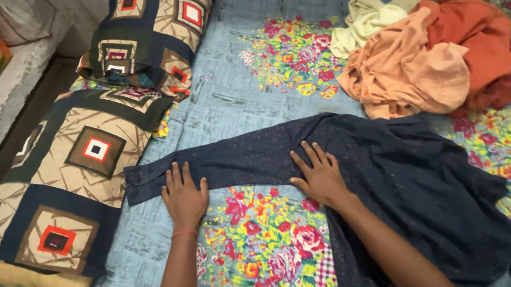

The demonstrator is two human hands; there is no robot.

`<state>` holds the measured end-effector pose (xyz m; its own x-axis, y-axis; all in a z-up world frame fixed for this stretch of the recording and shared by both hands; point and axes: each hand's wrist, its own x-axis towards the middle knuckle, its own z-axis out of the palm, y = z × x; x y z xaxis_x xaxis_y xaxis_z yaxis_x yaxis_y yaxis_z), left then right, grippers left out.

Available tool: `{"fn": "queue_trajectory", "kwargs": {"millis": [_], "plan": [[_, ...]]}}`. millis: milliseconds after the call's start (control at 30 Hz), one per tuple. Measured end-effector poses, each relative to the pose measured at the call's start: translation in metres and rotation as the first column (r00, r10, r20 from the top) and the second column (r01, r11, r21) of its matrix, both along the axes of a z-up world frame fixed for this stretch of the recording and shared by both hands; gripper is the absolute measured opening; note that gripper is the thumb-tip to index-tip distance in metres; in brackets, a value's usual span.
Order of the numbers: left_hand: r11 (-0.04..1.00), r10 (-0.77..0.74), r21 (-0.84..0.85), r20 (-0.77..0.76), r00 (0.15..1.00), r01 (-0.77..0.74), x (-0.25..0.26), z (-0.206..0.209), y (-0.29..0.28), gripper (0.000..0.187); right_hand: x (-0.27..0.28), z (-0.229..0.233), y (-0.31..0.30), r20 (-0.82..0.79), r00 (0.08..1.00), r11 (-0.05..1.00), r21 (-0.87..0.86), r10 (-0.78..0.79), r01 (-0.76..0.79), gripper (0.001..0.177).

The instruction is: The person lays out a dark blue long-sleeved shirt on a bed, smooths it with their hands, and then uses an electric iron to press the back and sleeves. The shirt remains on the bed throughout the clip.

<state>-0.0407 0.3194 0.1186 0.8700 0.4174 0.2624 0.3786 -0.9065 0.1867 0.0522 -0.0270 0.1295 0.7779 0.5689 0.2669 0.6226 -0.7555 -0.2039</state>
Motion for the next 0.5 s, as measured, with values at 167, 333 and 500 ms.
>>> {"fn": "queue_trajectory", "kwargs": {"millis": [167,333,500], "plan": [[0.983,0.175,-0.017,-0.202,0.964,-0.182,0.022,0.014,-0.022,0.072,0.029,0.003,-0.061,0.017,0.999,0.867,0.496,0.038,-0.042,0.026],[0.985,-0.171,0.005,0.110,0.979,0.171,0.042,0.025,-0.098,0.066,0.065,0.012,-0.198,0.027,0.891,0.772,0.511,-0.453,0.377,0.018],[0.801,-0.522,-0.160,0.289,0.803,0.578,0.074,0.028,-0.220,0.060,0.094,-0.019,-0.276,0.143,0.848,0.850,0.231,-0.511,0.474,0.044]]}}
